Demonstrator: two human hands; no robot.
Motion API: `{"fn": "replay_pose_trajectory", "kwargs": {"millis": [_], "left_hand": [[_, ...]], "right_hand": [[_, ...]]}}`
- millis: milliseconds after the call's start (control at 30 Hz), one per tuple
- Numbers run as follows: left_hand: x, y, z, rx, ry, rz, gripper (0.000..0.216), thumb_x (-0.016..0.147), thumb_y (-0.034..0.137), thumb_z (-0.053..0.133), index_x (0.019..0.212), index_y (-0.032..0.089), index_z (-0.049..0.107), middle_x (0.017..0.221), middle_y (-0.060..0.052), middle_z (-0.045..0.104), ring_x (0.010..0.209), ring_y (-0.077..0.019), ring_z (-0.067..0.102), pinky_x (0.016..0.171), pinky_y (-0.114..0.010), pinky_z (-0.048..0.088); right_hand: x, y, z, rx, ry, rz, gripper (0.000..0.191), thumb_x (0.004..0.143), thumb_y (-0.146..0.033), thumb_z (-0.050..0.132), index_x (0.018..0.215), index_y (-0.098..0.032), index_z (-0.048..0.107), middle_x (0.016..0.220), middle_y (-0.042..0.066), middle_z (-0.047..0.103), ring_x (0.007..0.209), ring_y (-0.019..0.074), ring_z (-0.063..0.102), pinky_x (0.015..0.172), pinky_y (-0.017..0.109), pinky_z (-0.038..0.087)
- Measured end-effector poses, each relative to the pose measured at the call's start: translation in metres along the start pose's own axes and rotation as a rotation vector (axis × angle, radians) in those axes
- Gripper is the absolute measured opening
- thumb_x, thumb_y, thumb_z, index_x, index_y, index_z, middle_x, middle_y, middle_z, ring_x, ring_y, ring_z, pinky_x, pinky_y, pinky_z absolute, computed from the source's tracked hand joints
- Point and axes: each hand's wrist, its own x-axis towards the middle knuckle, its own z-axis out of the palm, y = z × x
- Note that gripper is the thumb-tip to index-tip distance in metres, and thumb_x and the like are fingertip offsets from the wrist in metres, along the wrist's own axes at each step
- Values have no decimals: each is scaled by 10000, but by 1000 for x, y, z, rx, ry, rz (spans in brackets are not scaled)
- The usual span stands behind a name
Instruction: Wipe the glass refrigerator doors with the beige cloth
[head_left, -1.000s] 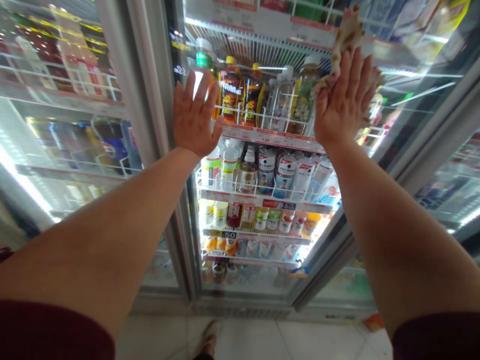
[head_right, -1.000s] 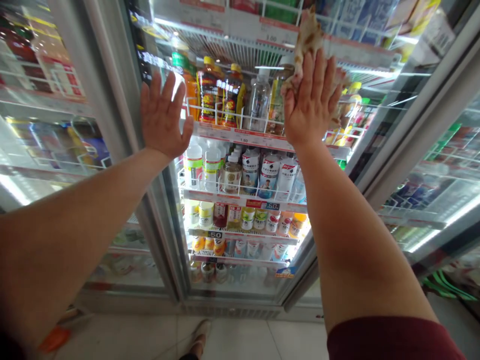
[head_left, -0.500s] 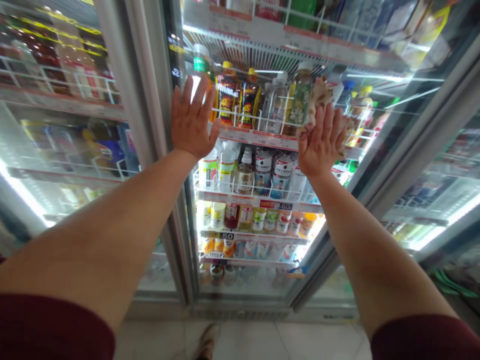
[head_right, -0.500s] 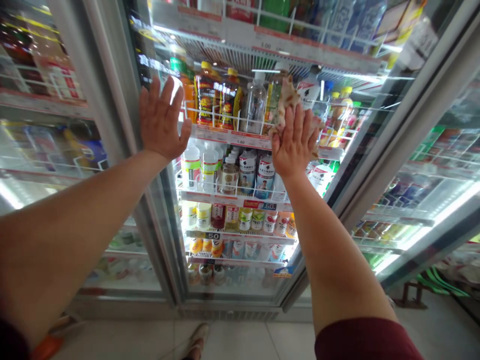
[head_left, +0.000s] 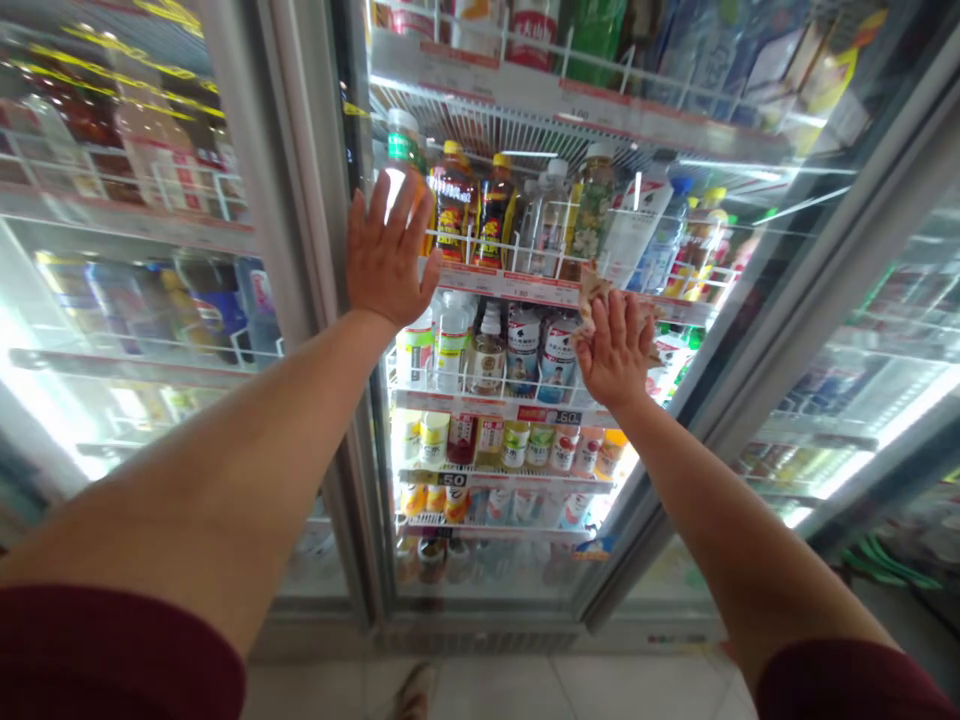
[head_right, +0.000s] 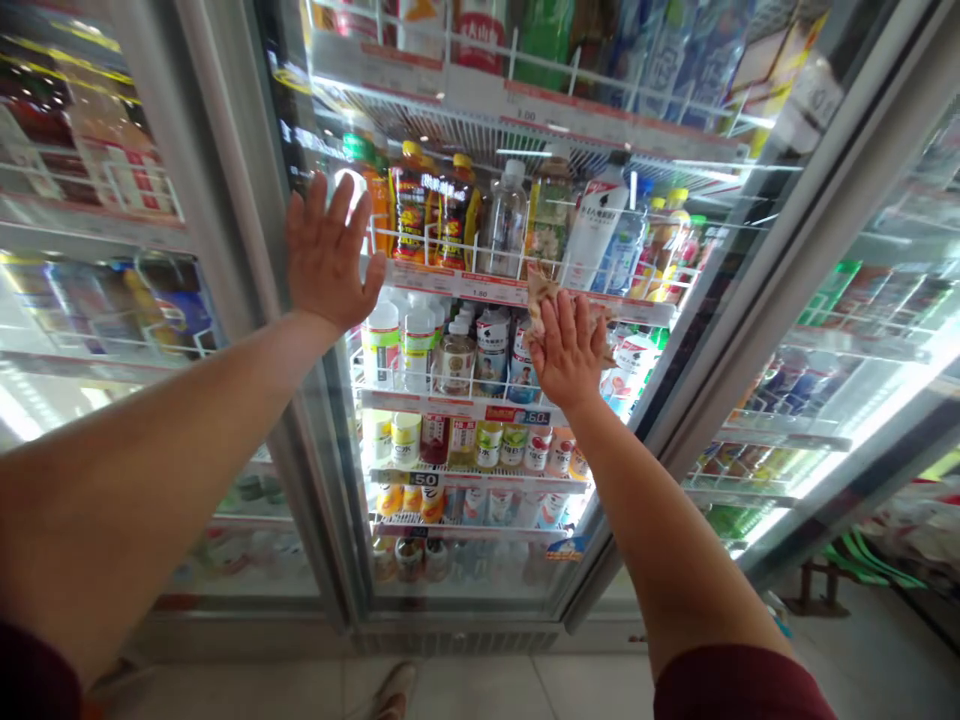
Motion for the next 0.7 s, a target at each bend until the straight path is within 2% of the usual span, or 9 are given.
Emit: {"fn": "replay_pose_trajectory", "kwargs": {"millis": [100, 233, 333, 433, 567, 700], "left_hand": [[1, -1, 2, 34, 14, 18, 868, 921, 746, 206, 1674, 315, 218, 1691, 239, 41, 1582, -118, -207, 1334, -355, -182], [1, -4, 4, 85, 39, 56, 779, 990, 650, 205, 1674, 277, 213, 1704, 204, 3, 1607, -113, -102, 1332, -355, -166], [-1, -5, 3, 58, 35, 64, 794, 959, 672, 269, 1678, 340, 197, 1702, 211, 143, 1588, -118, -177, 1346, -411, -155], [-3, -4, 0, 45, 18, 56, 816, 931, 691, 334, 1679, 402, 180, 1680, 198, 257, 1577, -130, -194, 1363, -444, -118], [-3, 0, -3, 47, 15, 39, 785, 958, 677, 296, 1680, 388, 187, 1694, 197, 211, 1588, -147, -165, 1365, -467, -99], [-3, 1, -3, 85, 3, 34, 754, 991, 630, 239, 1681, 328, 215, 1714, 184, 122, 1603, -162, -117, 1363, -452, -97]], "right_hand": [[34, -2, -14, -7, 2, -72, 674, 1017, -545, 308, 1611, -246, 416, 1700, 81, 368, 1621, 307, 216, 1304, 636, 145], [101, -23, -31, -5, 45, -72, 693, 1029, -529, 256, 1654, -236, 310, 1747, 33, 255, 1638, 279, 136, 1313, 611, 91], [151, -47, -40, -14, 87, -51, 682, 1039, -533, 246, 1667, -267, 246, 1763, -22, 190, 1639, 238, 91, 1321, 542, 27], [190, -74, -51, -36, 101, -29, 679, 1065, -516, 253, 1674, -218, 206, 1769, 12, 169, 1637, 272, 101, 1318, 559, 44], [223, -104, -65, -69, 130, 5, 652, 1086, -462, 272, 1674, -187, 213, 1763, 41, 193, 1633, 306, 148, 1320, 562, 98], [237, -120, -70, -90, 177, 7, 651, 1087, -420, 239, 1659, -110, 268, 1733, 105, 270, 1614, 342, 190, 1291, 565, 143]]}}
